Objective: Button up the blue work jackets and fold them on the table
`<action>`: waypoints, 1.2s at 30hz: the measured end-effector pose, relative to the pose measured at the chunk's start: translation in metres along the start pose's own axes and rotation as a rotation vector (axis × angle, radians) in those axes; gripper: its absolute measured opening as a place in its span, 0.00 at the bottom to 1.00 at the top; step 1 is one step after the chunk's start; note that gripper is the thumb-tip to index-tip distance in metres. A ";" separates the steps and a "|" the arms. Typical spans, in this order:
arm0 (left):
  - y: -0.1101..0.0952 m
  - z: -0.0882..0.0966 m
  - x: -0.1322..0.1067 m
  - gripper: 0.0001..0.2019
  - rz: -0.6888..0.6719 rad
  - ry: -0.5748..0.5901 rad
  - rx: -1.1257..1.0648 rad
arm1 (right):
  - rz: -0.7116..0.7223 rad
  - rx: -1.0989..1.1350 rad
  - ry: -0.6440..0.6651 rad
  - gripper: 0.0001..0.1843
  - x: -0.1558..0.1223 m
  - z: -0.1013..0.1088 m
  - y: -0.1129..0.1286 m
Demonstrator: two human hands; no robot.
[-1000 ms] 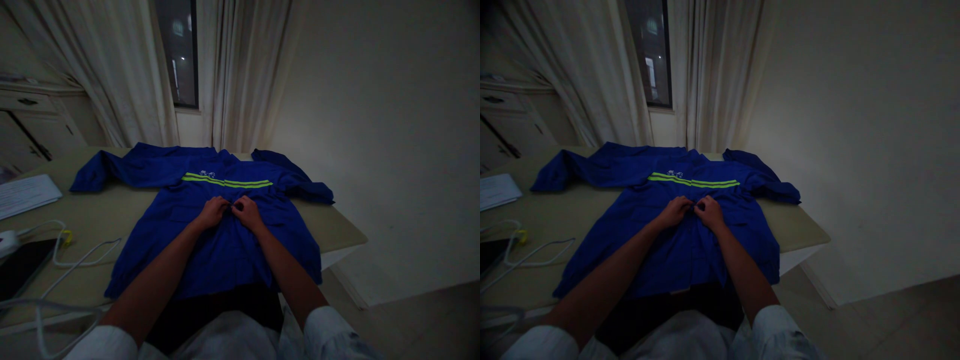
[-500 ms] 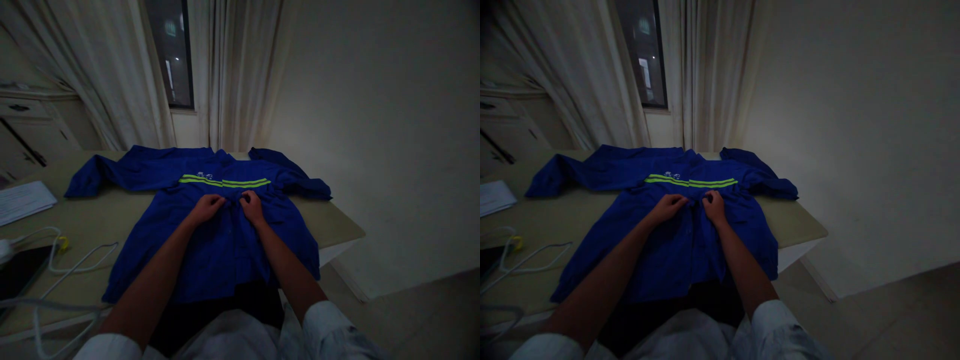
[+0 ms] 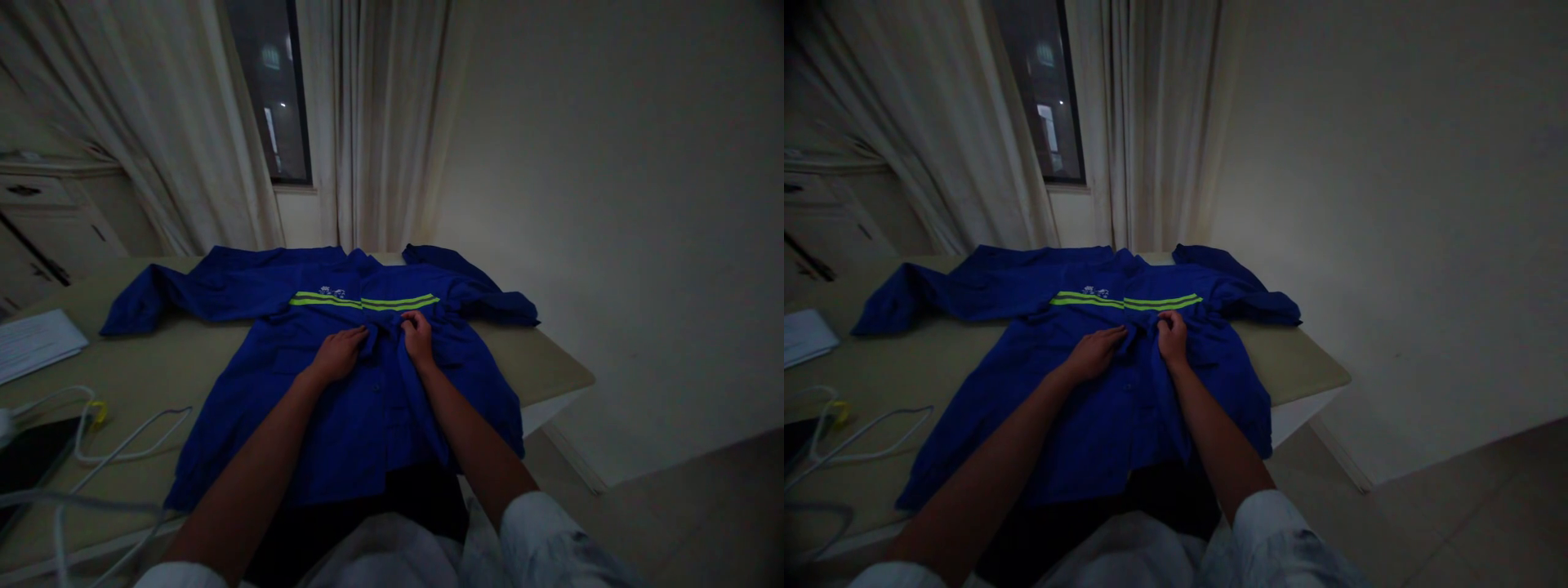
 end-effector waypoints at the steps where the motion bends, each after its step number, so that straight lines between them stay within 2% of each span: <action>1: 0.000 0.000 -0.001 0.25 0.017 -0.013 0.015 | 0.023 -0.029 -0.004 0.13 -0.002 0.000 0.003; 3: -0.002 0.001 -0.003 0.24 0.056 -0.043 0.041 | 0.109 -0.081 0.045 0.19 -0.009 -0.005 0.013; 6: -0.009 0.007 -0.012 0.26 0.107 -0.121 0.069 | 0.240 -0.196 0.302 0.27 -0.028 -0.027 0.029; 9: -0.015 0.015 -0.031 0.27 0.145 -0.250 0.077 | 0.292 -0.416 0.570 0.20 -0.045 -0.048 0.035; 10: -0.018 0.014 -0.039 0.27 0.156 -0.267 0.086 | 0.286 -0.501 0.617 0.15 -0.045 -0.052 0.036; 12: -0.022 0.007 -0.056 0.27 0.178 -0.225 0.126 | 0.239 -0.664 0.653 0.09 -0.039 -0.058 0.036; 15: -0.029 -0.005 -0.074 0.27 0.213 -0.087 0.217 | 0.171 -0.820 0.618 0.10 -0.023 -0.070 0.037; 17: -0.033 -0.002 -0.073 0.26 0.224 -0.027 0.269 | 0.159 -0.875 0.543 0.10 -0.015 -0.079 0.038; 20: -0.037 0.016 -0.051 0.20 0.237 0.045 0.313 | 0.107 -0.887 0.395 0.10 -0.009 -0.085 0.032; 22: -0.034 0.029 -0.028 0.16 0.284 0.081 0.315 | 0.074 -0.803 0.317 0.08 -0.007 -0.082 0.024; 24: -0.027 0.037 -0.007 0.15 0.368 0.056 0.292 | 0.065 -0.695 0.283 0.06 -0.004 -0.075 0.015; 26: -0.020 0.037 0.009 0.17 0.418 -0.051 0.256 | 0.068 -0.612 0.269 0.07 0.001 -0.066 0.008; 28: -0.020 0.027 0.018 0.18 0.357 -0.152 0.196 | 0.062 -0.562 0.264 0.08 0.007 -0.057 0.003; 30: -0.024 0.013 0.022 0.22 0.218 -0.201 0.127 | 0.053 -0.522 0.268 0.10 0.011 -0.051 -0.001; 33: -0.025 -0.001 0.020 0.25 0.094 -0.182 0.071 | 0.060 -0.428 0.249 0.17 0.011 -0.049 -0.002; 36: -0.017 -0.004 0.020 0.20 0.135 -0.111 0.076 | 0.141 -0.348 0.257 0.19 0.004 -0.053 0.005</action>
Point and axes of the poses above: each hand's wrist, its own x-axis towards the middle knuckle, its own z-axis out of the back of the hand, y = z × x, the point moved 7 cm from there along x, towards the middle knuckle, and after that the axes turned 2 degrees about y, right-handed, at the moved point
